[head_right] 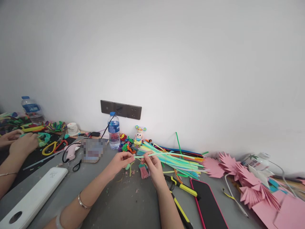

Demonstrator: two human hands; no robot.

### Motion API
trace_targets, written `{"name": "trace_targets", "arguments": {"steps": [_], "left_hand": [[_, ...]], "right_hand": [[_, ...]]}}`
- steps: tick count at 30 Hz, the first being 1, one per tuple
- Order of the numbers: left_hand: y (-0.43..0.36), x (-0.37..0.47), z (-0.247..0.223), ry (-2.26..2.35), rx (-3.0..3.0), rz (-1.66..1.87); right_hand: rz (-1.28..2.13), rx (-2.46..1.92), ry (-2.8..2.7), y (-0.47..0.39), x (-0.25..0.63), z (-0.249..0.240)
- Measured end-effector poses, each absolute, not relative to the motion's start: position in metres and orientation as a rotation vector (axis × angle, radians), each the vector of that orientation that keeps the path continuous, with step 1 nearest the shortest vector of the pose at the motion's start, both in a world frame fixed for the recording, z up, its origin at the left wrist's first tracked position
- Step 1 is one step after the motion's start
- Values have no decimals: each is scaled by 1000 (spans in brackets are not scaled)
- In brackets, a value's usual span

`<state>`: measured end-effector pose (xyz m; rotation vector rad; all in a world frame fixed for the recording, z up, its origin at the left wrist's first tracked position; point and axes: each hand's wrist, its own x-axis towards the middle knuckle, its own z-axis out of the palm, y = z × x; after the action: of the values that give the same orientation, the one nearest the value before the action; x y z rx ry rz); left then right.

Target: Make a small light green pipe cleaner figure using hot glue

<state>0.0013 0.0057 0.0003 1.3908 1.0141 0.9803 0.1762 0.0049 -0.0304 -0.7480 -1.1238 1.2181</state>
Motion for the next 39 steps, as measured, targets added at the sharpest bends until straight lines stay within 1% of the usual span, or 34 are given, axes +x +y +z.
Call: {"name": "trace_targets", "arguments": {"steps": [13, 18, 20, 22, 24, 31, 39], "left_hand": [[-1, 4, -3, 868, 1603, 754], [-1, -4, 4, 849, 1691, 665], [4, -13, 6, 914, 1782, 686], [9, -23, 5, 1119, 1958, 792], [14, -31, 0, 1244, 2127, 761], [17, -36, -10, 1195, 2275, 527], [18, -40, -12, 1278, 2289, 444]], "right_hand": [[1240, -754, -1217, 7, 178, -37], [1225, -778, -1205, 5, 178, -33], [1194, -782, -1151, 5, 179, -31], [1155, -787, -1078, 6, 181, -29], [1113, -799, -1003, 7, 184, -29], [1032, -889, -914, 11, 188, -29], [1007, -891, -989, 13, 188, -32]]}}
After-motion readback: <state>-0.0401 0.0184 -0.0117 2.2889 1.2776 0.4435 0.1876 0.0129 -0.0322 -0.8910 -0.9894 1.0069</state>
